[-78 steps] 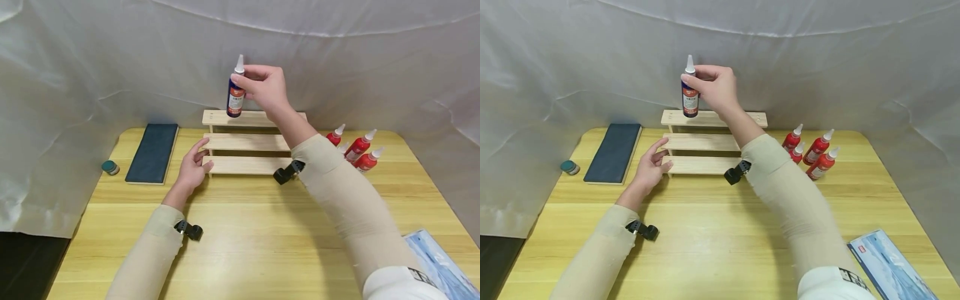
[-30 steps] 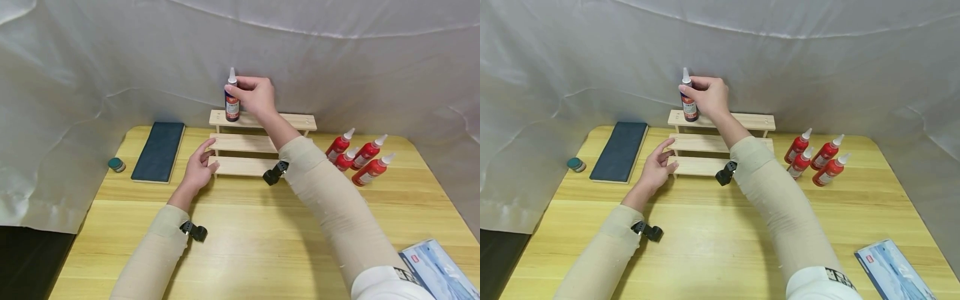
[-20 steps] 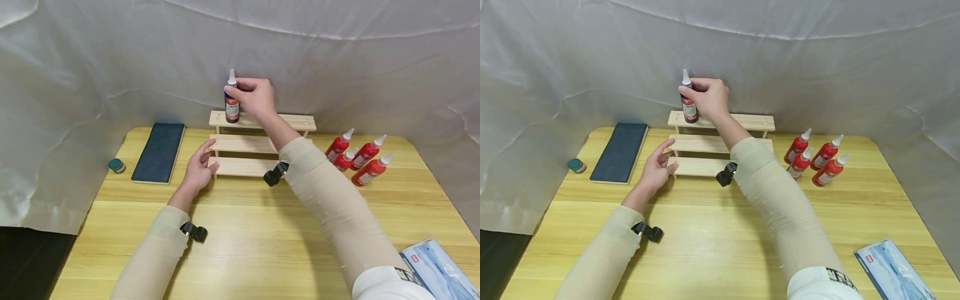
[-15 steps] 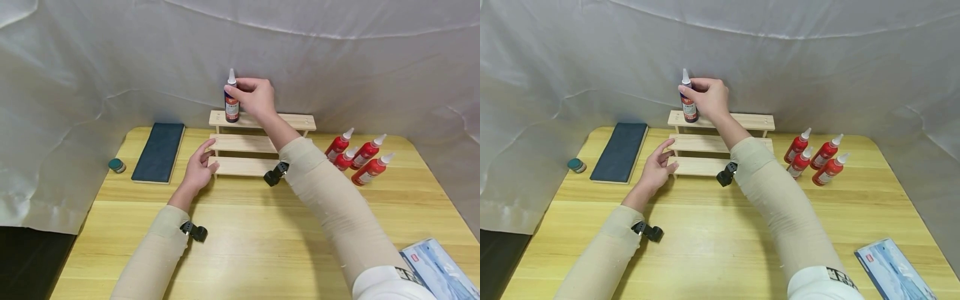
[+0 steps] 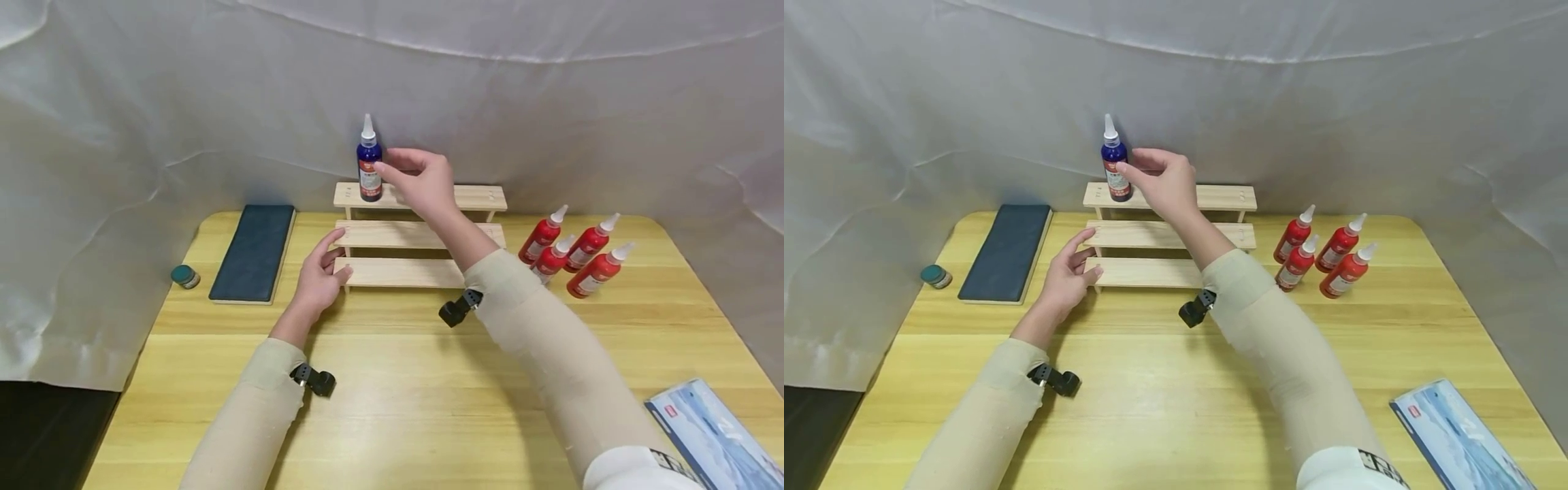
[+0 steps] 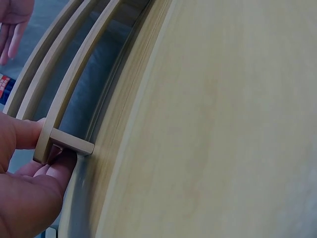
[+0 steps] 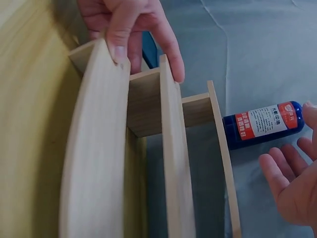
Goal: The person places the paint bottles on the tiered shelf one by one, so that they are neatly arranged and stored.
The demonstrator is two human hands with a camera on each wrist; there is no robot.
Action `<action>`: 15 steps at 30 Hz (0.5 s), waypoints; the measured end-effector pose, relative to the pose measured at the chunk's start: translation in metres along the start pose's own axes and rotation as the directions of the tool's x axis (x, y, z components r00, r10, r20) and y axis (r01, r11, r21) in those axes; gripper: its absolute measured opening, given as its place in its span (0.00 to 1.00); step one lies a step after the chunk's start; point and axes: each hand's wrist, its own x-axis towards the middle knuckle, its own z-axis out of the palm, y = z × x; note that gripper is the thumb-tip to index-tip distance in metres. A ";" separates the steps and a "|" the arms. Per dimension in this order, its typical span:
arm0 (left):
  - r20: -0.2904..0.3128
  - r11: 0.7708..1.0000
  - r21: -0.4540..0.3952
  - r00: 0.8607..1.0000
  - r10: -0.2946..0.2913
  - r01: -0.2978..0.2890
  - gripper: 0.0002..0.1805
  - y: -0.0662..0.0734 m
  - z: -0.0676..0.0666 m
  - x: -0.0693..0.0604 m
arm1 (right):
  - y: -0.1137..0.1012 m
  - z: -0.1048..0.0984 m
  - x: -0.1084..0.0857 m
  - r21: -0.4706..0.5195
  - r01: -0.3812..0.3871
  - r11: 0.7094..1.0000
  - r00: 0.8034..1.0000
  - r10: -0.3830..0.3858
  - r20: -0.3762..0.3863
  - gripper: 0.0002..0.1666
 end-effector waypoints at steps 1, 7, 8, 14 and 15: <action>0.001 1.000 -0.002 1.000 0.000 0.000 0.41 0.000 0.000 0.000 | 0.002 -0.001 -0.004 0.006 0.002 1.000 1.000 -0.002 -0.003 0.27; 0.004 1.000 -0.011 1.000 -0.001 0.001 0.41 -0.001 -0.004 0.000 | 0.010 -0.006 -0.024 -0.017 0.019 1.000 1.000 -0.019 0.003 0.29; 0.003 1.000 -0.013 1.000 -0.001 0.001 0.41 -0.001 -0.004 0.000 | 0.011 -0.007 -0.028 -0.023 0.011 1.000 1.000 -0.011 0.006 0.29; 0.009 1.000 -0.016 1.000 0.007 -0.007 0.41 -0.002 -0.006 0.001 | 0.018 -0.015 -0.047 -0.034 -0.014 0.999 1.000 0.014 -0.011 0.26; 0.010 1.000 -0.013 1.000 0.008 -0.008 0.41 -0.002 -0.006 0.001 | 0.018 -0.017 -0.051 -0.025 -0.013 1.000 1.000 0.013 -0.014 0.25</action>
